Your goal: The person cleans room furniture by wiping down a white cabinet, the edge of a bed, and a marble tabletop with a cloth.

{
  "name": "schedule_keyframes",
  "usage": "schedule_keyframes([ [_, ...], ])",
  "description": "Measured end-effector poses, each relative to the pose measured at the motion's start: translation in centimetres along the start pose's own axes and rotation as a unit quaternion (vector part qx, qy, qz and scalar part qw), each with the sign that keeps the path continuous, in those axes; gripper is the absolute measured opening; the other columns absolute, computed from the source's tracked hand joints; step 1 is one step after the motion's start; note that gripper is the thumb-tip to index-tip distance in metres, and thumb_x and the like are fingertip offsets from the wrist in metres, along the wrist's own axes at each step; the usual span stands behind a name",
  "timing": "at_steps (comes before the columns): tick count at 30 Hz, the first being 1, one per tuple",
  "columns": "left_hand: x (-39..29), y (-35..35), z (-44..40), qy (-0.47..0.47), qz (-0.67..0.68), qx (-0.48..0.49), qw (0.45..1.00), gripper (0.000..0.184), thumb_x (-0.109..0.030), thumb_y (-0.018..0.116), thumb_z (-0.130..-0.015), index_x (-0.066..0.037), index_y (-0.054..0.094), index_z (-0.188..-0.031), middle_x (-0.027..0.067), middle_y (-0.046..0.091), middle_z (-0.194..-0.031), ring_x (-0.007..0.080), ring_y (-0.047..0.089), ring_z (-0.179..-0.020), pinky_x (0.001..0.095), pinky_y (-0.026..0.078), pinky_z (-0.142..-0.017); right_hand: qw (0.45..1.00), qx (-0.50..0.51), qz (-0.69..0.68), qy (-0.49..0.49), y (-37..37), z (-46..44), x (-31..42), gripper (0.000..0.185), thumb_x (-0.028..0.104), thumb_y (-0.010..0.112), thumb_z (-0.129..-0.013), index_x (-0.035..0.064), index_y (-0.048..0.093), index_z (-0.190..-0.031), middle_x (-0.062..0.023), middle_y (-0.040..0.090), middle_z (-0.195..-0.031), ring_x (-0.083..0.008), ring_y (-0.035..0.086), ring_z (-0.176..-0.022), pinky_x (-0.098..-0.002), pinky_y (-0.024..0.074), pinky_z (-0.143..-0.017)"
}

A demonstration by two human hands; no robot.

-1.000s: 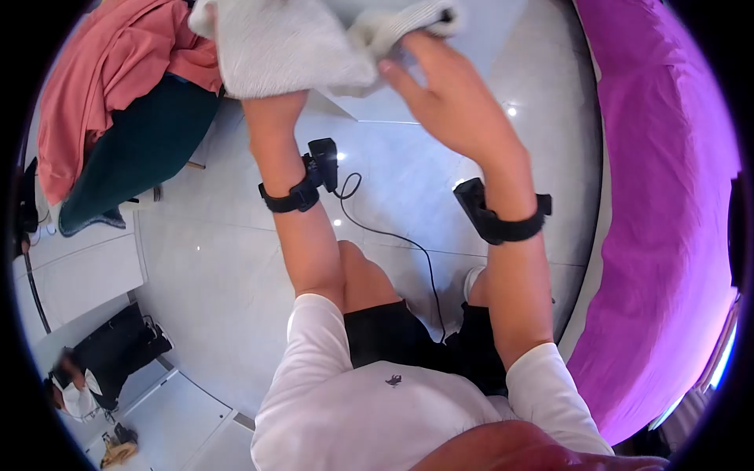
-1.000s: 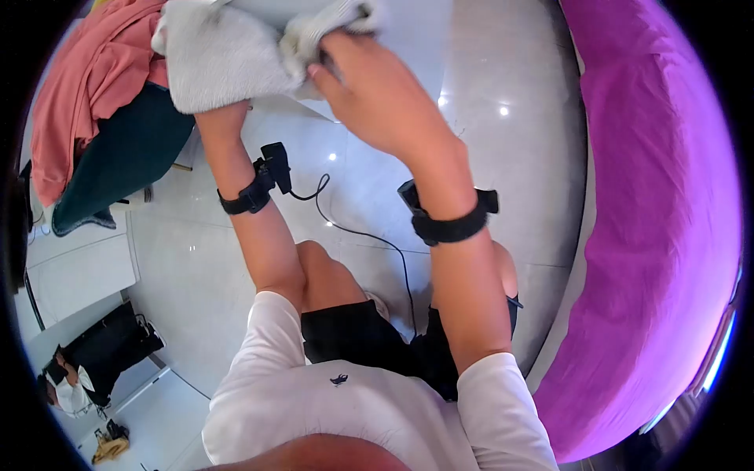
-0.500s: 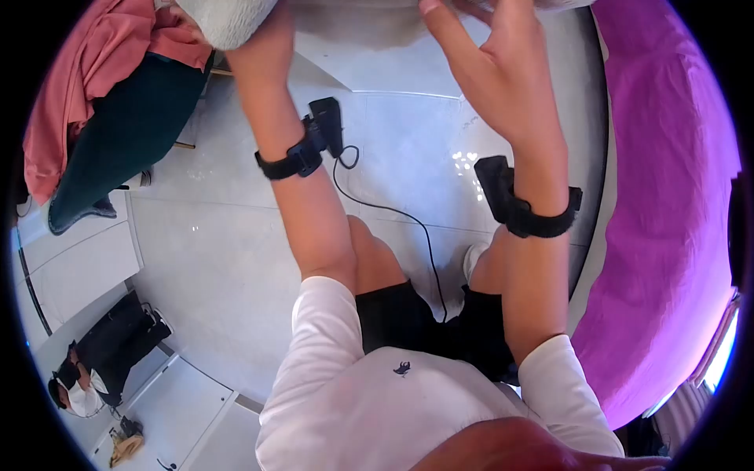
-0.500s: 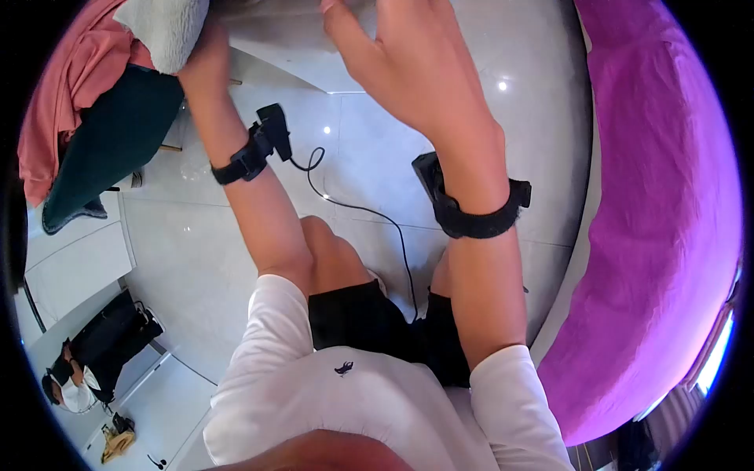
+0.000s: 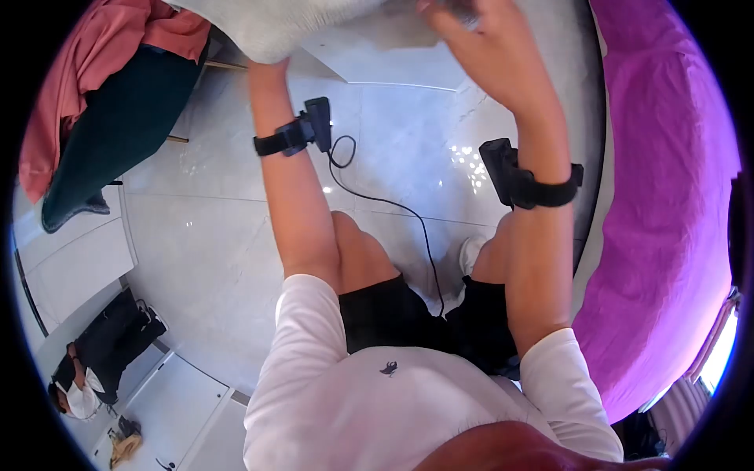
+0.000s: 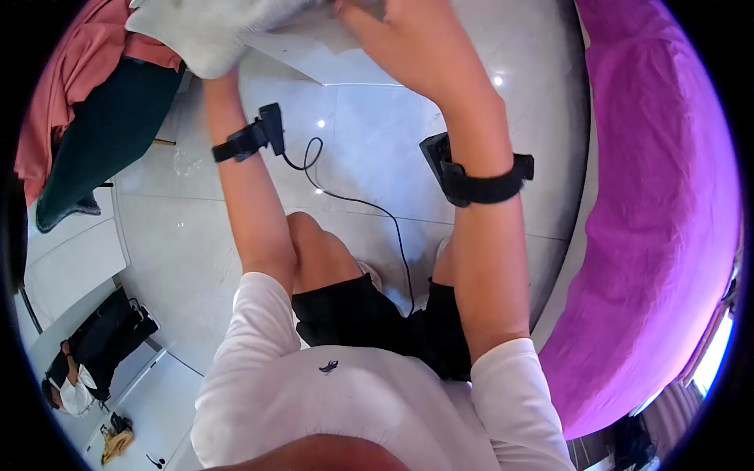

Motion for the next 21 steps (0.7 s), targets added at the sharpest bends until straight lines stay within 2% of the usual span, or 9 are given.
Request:
schedule_keyframes([
  [2, 0.0, 2.4, 3.1, -0.052, 0.024, 0.031, 0.998, 0.057, -0.019, 0.063, -0.09, -0.006, 0.043, -0.141, 0.013, 0.044, -0.145, 0.0302, 0.036, -0.137, 0.0375, 0.027, -0.113, 0.977, 0.178, 0.064, 0.093, 3.8, 1.2, -1.9, 0.058, 0.008, 0.061, -0.084, -0.0057, 0.04, -0.136, -0.0299, 0.059, -0.114, -0.0412, 0.059, -0.107, -0.0428, 0.0451, -0.096],
  [3, 0.5, 3.9, 5.1, -0.08, 0.035, 0.051, 0.995, 0.056, -0.019, 0.063, -0.09, -0.006, 0.044, -0.141, 0.0126, 0.045, -0.144, 0.03, 0.037, -0.136, 0.0373, 0.028, -0.113, 0.971, 0.2, 0.097, 0.085, 4.8, 1.8, -2.1, 0.054, 0.011, 0.059, -0.085, -0.0051, 0.042, -0.134, -0.0335, 0.059, -0.112, -0.0468, 0.057, -0.106, -0.0466, 0.0464, -0.093],
  [7, 6.5, 11.7, 14.3, -0.2, 0.088, 0.093, 0.971, 0.052, -0.021, 0.06, -0.092, -0.006, 0.046, -0.139, 0.0115, 0.049, -0.141, 0.0288, 0.041, -0.133, 0.037, 0.032, -0.11, 0.973, 0.189, 0.127, 0.027, 6.5, 2.3, -0.9, 0.057, 0.01, 0.057, -0.086, -0.0042, 0.037, -0.137, -0.034, 0.059, -0.11, -0.0498, 0.058, -0.1, -0.0494, 0.0484, -0.087],
  [10, 7.7, 13.3, 16.2, -0.264, 0.167, 0.053, 0.949, 0.046, -0.023, 0.053, -0.096, -0.006, 0.045, -0.138, 0.0118, 0.051, -0.137, 0.0265, 0.046, -0.127, 0.0383, 0.038, -0.105, 0.968, 0.181, 0.163, 0.055, 6.2, 2.0, -2.0, 0.044, 0.014, 0.059, -0.084, -0.0044, 0.054, -0.124, -0.0293, 0.065, -0.096, -0.0466, 0.062, -0.09, -0.0488, 0.0508, -0.082],
  [12, 5.0, 10.3, 15.0, -0.418, 0.293, 0.129, 0.85, 0.04, -0.026, 0.048, -0.099, -0.005, 0.048, -0.133, 0.0103, 0.053, -0.131, 0.0214, 0.048, -0.12, 0.0348, 0.038, -0.103, 0.98, 0.136, 0.141, 0.033, 6.8, 3.2, -3.5, 0.047, 0.011, 0.056, -0.088, 0.0011, 0.042, -0.132, -0.0247, 0.059, -0.121, -0.0437, 0.058, -0.105, -0.0467, 0.0483, -0.088],
  [14, 4.5, 10.0, 15.8, -0.444, 0.392, 0.118, 0.797, 0.04, -0.03, 0.051, -0.099, -0.004, 0.05, -0.129, 0.008, 0.054, -0.126, 0.019, 0.048, -0.115, 0.0326, 0.038, -0.1, 0.969, 0.18, 0.157, 0.055, 8.3, 4.7, -4.9, 0.054, 0.011, 0.055, -0.087, 0.0029, 0.036, -0.137, -0.0243, 0.057, -0.125, -0.0432, 0.057, -0.109, -0.0463, 0.0474, -0.092],
  [16, 3.1, 11.2, 15.9, -0.469, 0.514, 0.131, 0.706, 0.043, -0.035, 0.05, -0.1, -0.011, 0.046, -0.135, 0.0017, 0.053, -0.128, 0.0157, 0.047, -0.117, 0.0311, 0.037, -0.101, 0.956, 0.217, 0.183, 0.075, 9.0, 5.1, -5.1, 0.061, 0.011, 0.055, -0.087, 0.0046, 0.031, -0.143, -0.0239, 0.055, -0.128, -0.0428, 0.055, -0.114, -0.0459, 0.0465, -0.095],
  [19, 0.8, 11.3, 14.3, -0.45, 0.584, 0.112, 0.667, 0.046, -0.039, 0.05, -0.099, -0.011, 0.048, -0.135, 0.0023, 0.055, -0.127, 0.0164, 0.048, -0.117, 0.0328, 0.037, -0.1, 0.968, 0.176, 0.178, 0.019, 10.0, 4.1, -3.5, 0.062, 0.012, 0.055, -0.087, 0.0047, 0.031, -0.144, -0.0247, 0.052, -0.132, -0.0428, 0.053, -0.117, -0.0468, 0.0454, -0.097],
  [21, 0.7, 11.0, 13.9, -0.488, 0.513, 0.111, 0.698, 0.045, -0.038, 0.051, -0.099, -0.01, 0.05, -0.134, 0.0028, 0.055, -0.127, 0.0174, 0.048, -0.117, 0.0335, 0.037, -0.1, 0.973, 0.172, 0.137, 0.073, 8.7, 3.2, -3.1, 0.067, 0.013, 0.057, -0.086, 0.0064, 0.028, -0.146, -0.0251, 0.051, -0.133, -0.044, 0.053, -0.117, -0.0478, 0.0462, -0.096],
])
Point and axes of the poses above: each hand's wrist, its own z-axis away from the middle knuckle, its own y-axis out of the palm, x = y × z, the point moved 7 cm from there along -z, towards the middle knuckle
